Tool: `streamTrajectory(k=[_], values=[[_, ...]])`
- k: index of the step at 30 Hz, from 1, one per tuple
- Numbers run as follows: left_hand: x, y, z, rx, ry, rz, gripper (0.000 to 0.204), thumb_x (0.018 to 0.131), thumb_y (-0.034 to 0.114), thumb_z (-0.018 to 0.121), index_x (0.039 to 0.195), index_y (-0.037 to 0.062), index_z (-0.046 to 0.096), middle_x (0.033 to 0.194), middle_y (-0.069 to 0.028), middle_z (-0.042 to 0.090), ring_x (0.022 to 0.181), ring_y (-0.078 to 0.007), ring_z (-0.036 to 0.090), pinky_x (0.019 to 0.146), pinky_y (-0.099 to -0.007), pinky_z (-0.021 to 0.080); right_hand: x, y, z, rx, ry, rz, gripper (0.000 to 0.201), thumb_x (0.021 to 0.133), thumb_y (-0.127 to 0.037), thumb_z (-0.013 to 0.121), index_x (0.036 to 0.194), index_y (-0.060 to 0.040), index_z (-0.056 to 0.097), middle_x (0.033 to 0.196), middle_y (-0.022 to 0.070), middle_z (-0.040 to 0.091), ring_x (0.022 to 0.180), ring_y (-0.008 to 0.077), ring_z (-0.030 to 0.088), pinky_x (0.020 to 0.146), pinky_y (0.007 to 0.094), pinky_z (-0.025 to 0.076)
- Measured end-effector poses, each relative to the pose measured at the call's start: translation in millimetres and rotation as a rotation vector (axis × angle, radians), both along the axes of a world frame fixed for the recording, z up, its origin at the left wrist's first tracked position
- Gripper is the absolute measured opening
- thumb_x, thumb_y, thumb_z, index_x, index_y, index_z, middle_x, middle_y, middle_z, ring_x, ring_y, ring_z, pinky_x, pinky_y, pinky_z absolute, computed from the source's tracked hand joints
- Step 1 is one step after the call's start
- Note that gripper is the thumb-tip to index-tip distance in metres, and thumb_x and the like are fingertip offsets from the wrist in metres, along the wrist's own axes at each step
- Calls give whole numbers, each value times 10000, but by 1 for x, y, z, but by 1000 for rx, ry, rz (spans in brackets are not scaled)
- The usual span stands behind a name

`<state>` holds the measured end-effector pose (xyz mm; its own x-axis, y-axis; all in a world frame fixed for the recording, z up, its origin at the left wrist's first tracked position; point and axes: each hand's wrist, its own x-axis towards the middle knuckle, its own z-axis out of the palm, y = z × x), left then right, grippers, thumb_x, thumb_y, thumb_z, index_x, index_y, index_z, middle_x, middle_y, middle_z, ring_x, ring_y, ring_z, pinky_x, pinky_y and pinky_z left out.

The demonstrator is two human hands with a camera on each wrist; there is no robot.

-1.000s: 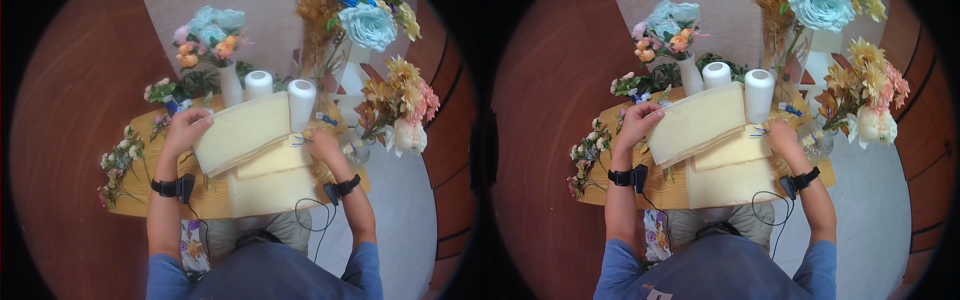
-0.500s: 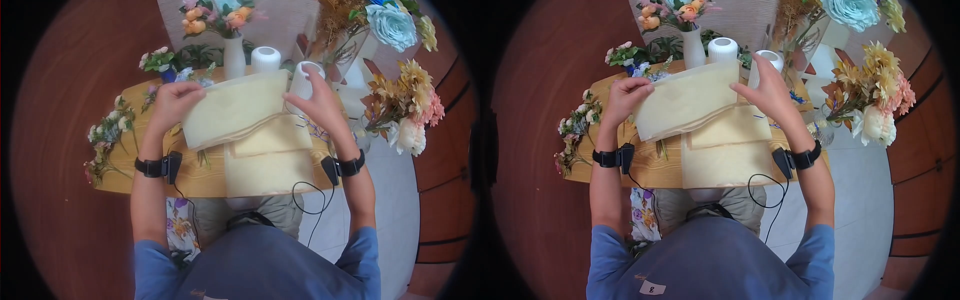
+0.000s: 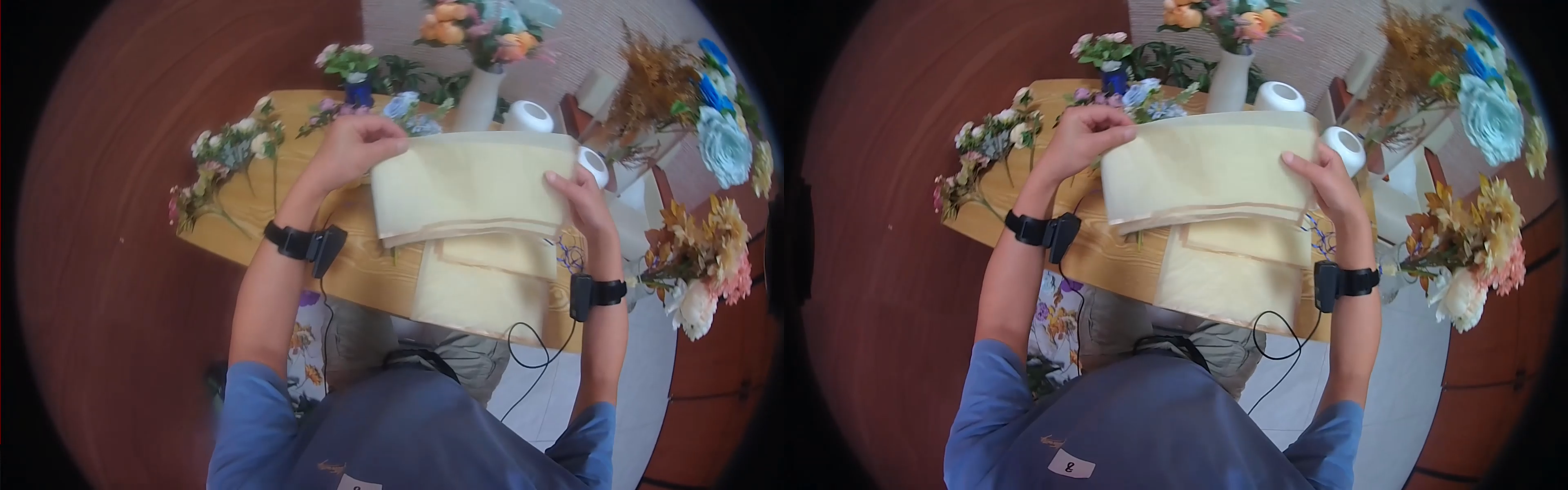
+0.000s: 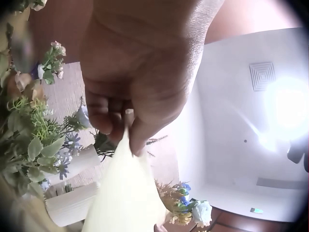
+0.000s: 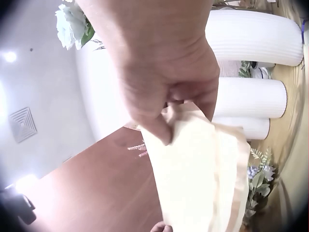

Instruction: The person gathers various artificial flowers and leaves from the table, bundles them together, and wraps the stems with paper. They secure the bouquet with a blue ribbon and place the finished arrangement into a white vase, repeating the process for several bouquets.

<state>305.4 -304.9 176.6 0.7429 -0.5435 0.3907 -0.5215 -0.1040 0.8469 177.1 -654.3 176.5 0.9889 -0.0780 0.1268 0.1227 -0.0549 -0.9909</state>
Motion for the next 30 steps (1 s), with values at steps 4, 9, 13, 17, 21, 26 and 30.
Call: streamTrajectory(k=[4,9,13,17,21,26,30], values=[[9,-7,-14,-232,155,148,163,877,164,664,889,2,684,728,4,645,634,-56,571,557,-203,451,5,0,2,-101,20,-110,283,889,-124,639,1118,39,602,1001,73,671,841,122,642,770,253,509],[5,8,-78,183,183,382,326,863,333,659,751,27,667,623,-58,625,592,-122,602,536,-258,463,-5,-27,5,-62,-52,-172,273,885,-132,634,1094,41,610,961,76,678,791,113,643,727,245,510],[-30,-9,-106,693,-1,444,470,777,478,670,684,17,659,649,-157,629,638,-307,625,584,-395,487,-10,-35,-1,-52,-11,-248,261,881,-113,625,1079,56,611,942,84,680,773,110,644,705,242,507],[-40,-16,-104,898,147,398,440,759,438,664,711,1,670,710,-199,646,718,-372,640,653,-449,502,-14,-41,-7,-74,-1,-238,266,880,-117,627,1073,65,610,941,87,680,767,112,644,699,242,507],[-30,-19,-142,772,150,489,432,743,441,654,677,14,653,689,-188,639,664,-350,629,624,-417,488,-15,-43,-10,-62,-4,-240,272,876,-122,629,1073,64,610,936,85,678,764,112,642,702,247,506],[-22,-11,-152,411,406,450,277,842,265,589,848,-8,637,792,-185,663,631,-299,656,616,-417,527,-15,-41,-11,-78,3,-249,277,875,-128,630,1073,64,611,935,85,677,765,115,642,703,247,505],[-33,-15,-150,26,771,435,208,923,200,526,925,-1,578,737,-129,629,562,-222,637,501,-348,523,-11,-40,-13,-79,6,-226,281,873,-125,629,1084,60,609,943,87,676,771,116,642,698,246,505]])
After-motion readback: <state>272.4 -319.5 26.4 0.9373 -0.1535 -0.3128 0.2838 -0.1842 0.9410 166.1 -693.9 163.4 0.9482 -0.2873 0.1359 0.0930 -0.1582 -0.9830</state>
